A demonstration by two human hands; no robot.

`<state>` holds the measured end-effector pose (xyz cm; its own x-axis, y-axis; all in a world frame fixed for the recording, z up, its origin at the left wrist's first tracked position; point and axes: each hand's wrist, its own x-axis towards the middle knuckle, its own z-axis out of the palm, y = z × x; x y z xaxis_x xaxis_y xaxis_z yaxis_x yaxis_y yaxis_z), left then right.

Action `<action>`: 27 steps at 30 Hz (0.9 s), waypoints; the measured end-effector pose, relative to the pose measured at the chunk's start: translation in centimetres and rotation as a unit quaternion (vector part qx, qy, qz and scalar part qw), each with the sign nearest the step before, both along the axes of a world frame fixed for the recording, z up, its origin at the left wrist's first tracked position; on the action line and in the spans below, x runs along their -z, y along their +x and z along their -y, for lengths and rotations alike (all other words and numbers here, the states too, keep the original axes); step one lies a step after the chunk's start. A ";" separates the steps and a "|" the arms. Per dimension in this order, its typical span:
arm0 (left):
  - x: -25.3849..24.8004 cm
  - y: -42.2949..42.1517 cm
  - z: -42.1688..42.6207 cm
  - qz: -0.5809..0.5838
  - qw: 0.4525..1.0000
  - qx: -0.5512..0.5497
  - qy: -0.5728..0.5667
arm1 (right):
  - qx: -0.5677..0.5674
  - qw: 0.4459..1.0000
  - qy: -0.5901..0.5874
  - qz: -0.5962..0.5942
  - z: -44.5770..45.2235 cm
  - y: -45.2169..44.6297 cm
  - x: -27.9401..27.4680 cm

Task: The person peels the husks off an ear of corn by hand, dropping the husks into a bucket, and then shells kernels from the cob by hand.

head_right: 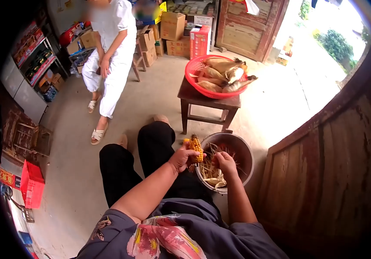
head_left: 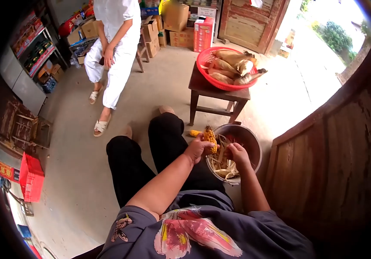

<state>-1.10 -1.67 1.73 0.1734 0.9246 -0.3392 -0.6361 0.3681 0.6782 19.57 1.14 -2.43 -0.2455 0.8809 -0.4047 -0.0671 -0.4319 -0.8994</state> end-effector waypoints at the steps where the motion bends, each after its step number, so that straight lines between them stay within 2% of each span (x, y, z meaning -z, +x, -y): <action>1: 0.0 0.1 -0.1 0.002 1.000 0.007 0.008 | -0.005 1.000 0.009 0.007 0.5 -0.3 -0.5; 5: 0.0 0.3 -0.2 -0.020 1.000 0.021 -0.001 | -0.036 0.994 0.104 0.010 0.9 -2.6 -3.8; 6: 0.0 0.3 -0.1 -0.021 0.999 0.026 0.000 | -0.055 0.987 0.143 0.042 0.5 -3.0 -3.8; 8: -0.1 0.4 0.1 -0.050 0.998 0.036 0.016 | -0.106 0.908 0.314 0.255 -0.1 -3.0 -4.1; 9: 0.2 0.1 0.0 -0.050 0.998 0.037 0.006 | -0.114 0.899 0.330 0.265 0.1 -3.2 -5.4; 12: -1.5 0.2 0.5 -0.042 0.999 0.027 -0.011 | -0.096 0.893 0.312 0.308 0.4 -3.3 -7.2; 13: -1.4 0.2 0.5 -0.050 0.998 0.029 -0.011 | -0.066 0.903 0.326 0.272 0.0 -3.4 -6.4; 16: -1.5 0.3 0.7 -0.048 0.997 0.058 0.014 | -0.111 0.886 0.334 0.302 0.3 -3.4 -7.6; 22: -0.9 0.3 0.5 -0.060 0.995 0.080 0.020 | -0.099 0.872 0.421 0.232 0.2 -3.7 -5.2; 25: -1.4 0.2 0.6 -0.048 0.996 0.079 0.019 | -0.039 0.870 0.433 0.231 -0.2 -2.5 -2.8; 27: -1.0 0.1 0.5 -0.038 0.996 0.082 0.021 | -0.032 0.847 0.385 0.365 -0.3 -1.0 -0.7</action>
